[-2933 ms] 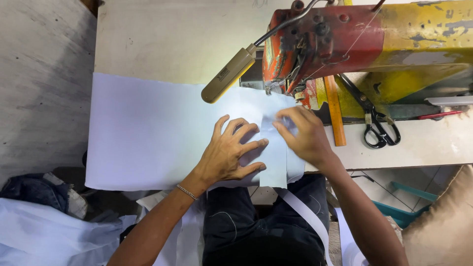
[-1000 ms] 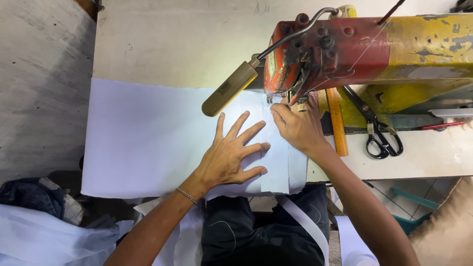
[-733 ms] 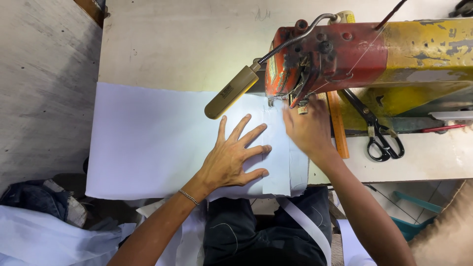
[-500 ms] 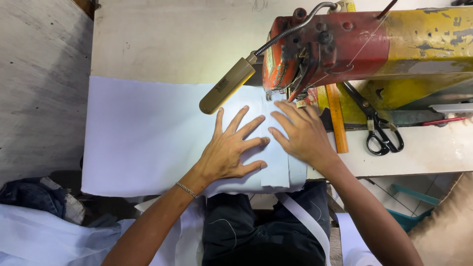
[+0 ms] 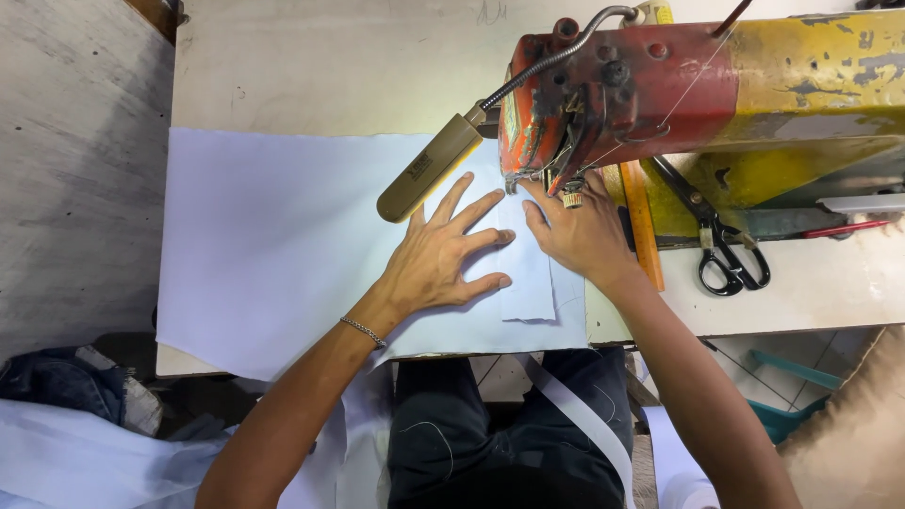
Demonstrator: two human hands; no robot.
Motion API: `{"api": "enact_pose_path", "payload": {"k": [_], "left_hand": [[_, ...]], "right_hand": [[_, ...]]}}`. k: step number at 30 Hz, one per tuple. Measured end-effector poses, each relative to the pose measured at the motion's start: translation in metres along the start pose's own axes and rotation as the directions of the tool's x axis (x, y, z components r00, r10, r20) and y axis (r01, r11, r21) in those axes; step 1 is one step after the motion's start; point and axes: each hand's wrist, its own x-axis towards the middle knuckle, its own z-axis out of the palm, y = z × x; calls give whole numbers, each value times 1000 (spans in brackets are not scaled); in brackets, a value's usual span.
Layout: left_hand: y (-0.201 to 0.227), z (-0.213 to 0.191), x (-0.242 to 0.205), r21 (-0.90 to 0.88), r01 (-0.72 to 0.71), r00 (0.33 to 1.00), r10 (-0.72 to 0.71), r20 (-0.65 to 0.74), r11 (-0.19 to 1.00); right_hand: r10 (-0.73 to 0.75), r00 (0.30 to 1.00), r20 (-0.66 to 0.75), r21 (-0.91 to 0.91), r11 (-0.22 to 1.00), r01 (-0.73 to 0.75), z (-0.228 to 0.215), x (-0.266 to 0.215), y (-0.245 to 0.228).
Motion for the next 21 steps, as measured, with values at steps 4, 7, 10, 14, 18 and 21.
{"api": "enact_pose_path", "payload": {"k": [4,7,10,14,18,21], "left_hand": [[2,-3,2,-8,4,1000,-4,16,1000],[1,-4,1,-6,2,1000,-2,10,1000],[2,-4,1,-18,-1,1000,2,10,1000],[7,-5,2,-25,0,1000,0,6,1000],[9,-4,3,2,14,1000,-14,13,1000],[15,-6,1,1,17,1000,-17,6,1000]], "right_hand": [[-6,1000,-26,21,1000,7,3,4,0],[-10,1000,-25,17,1000,11,1,4,-2],[-7,1000,-24,14,1000,7,-1,5,-2],[-33,997,-65,-15,999,33,-6,4,1],[-15,997,-70,9,1000,16,-13,5,-1],[-15,996,-89,5,1000,16,-6,-3,1]]}}
